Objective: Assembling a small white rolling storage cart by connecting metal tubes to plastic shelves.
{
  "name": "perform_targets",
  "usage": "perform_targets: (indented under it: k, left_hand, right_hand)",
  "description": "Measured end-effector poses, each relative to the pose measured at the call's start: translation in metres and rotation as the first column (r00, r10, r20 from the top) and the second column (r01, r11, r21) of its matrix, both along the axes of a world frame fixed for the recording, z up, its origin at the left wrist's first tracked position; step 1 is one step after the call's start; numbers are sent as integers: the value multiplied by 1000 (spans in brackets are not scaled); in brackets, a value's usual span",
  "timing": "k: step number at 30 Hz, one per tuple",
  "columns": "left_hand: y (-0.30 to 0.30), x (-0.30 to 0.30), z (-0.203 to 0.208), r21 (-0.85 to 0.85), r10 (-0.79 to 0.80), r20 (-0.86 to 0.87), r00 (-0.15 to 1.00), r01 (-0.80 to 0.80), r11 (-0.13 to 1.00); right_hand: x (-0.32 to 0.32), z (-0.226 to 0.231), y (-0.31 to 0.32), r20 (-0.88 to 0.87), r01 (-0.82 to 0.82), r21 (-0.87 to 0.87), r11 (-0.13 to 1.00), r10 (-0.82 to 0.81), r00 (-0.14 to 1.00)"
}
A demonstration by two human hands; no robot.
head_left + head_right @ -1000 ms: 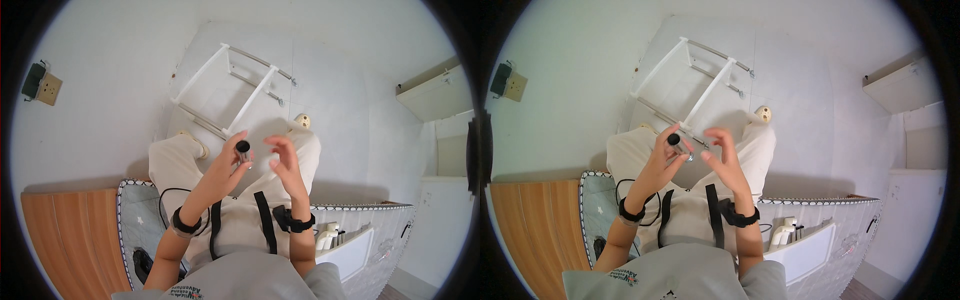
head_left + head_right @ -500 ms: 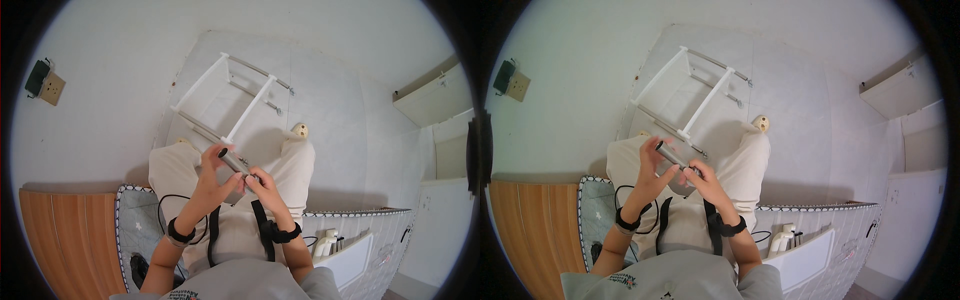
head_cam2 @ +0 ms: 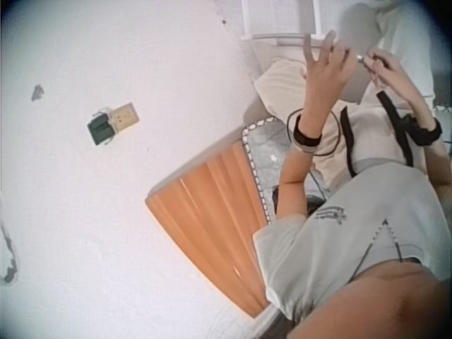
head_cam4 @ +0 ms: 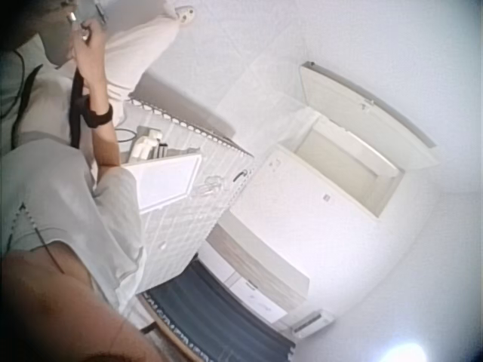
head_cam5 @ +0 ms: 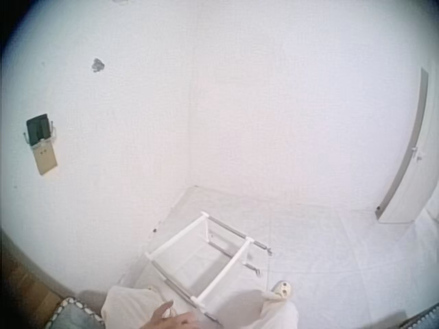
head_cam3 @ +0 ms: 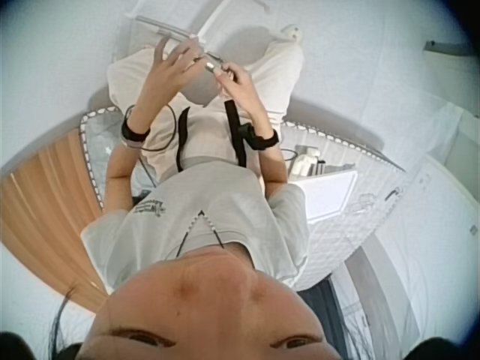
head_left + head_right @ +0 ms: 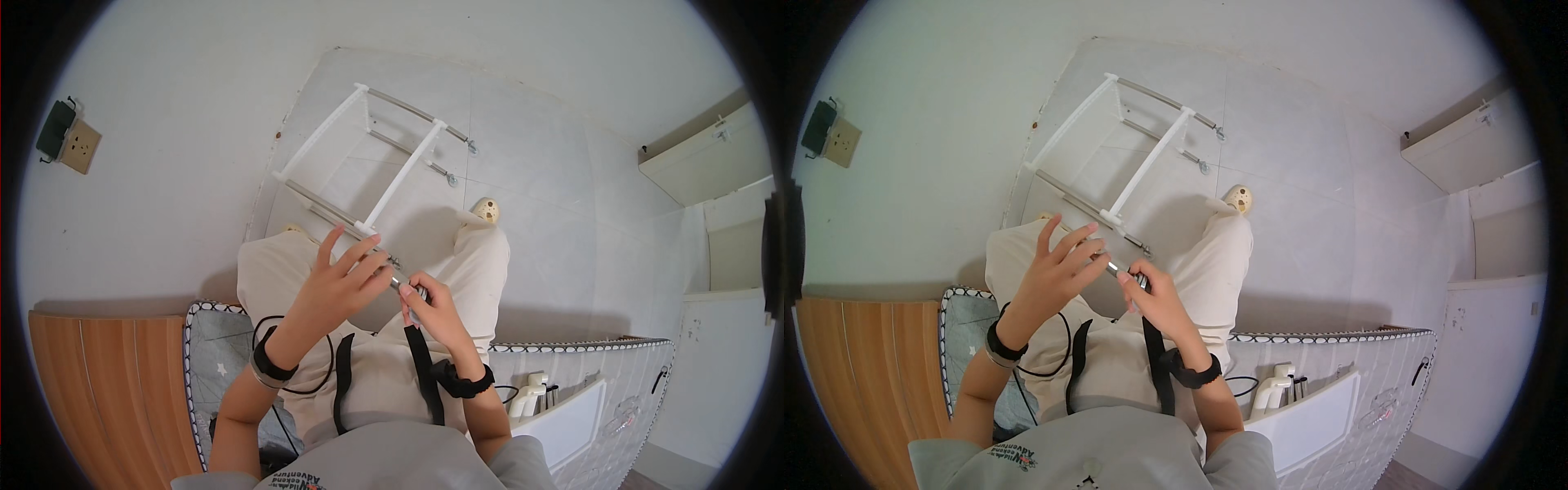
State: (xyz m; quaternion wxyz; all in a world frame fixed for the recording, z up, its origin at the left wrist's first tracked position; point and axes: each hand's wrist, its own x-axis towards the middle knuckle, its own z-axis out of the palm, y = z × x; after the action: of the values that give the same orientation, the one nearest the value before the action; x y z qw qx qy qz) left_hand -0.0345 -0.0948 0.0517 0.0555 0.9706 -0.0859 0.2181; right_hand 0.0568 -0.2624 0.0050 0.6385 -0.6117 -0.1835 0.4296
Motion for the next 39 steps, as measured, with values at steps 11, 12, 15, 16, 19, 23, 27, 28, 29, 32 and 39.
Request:
perform_targets:
  k: [11, 12, 15, 16, 19, 23, 27, 28, 29, 32, 39]
  left_hand:
    - [3, 0, 0, -34, -112, -127, 986, 108, 994]
    - [2, 0, 0, -41, -99, -180, 979, 94, 995]
    - [2, 0, -1, -90, -119, -183, 976, 104, 990]
    - [2, 0, -2, -91, -118, -184, 976, 103, 991]
    - [2, -1, -3, -144, -131, -227, 965, 100, 984]
    - [3, -3, -2, -302, -181, -385, 905, 62, 951]
    - [-5, 4, 5, -206, -165, -158, 974, 131, 970]
    - [-5, 4, 5, -206, -167, -163, 972, 132, 970]
    - [-3, 2, 5, -162, -181, -221, 958, 147, 976]
    - [-1, -4, 2, -220, -208, -295, 933, 146, 965]
    - [-4, -5, 9, -443, -212, -324, 922, 51, 895]
  right_hand:
    - [-4, 5, -2, 360, -8, -147, 989, 60, 931]
    - [-5, 4, -2, 358, -8, -148, 989, 61, 932]
    - [-9, 0, 0, 547, 65, -129, 990, 16, 837]
    - [-9, -1, -1, 590, 70, -126, 990, 19, 807]
    - [-9, -6, -4, 683, 77, -136, 988, 36, 730]
    - [-11, -15, -5, 809, 80, -148, 986, 74, 584]
    - [-10, -18, -6, 832, 100, -124, 987, 48, 552]
    - [-8, -13, -7, 817, 85, -154, 984, 78, 572]
    - [-7, -11, -7, 799, 69, -183, 981, 108, 591]
    - [-8, -9, -7, 819, 67, -161, 985, 95, 565]
    - [-6, -12, -11, 889, 38, -160, 986, 127, 439]
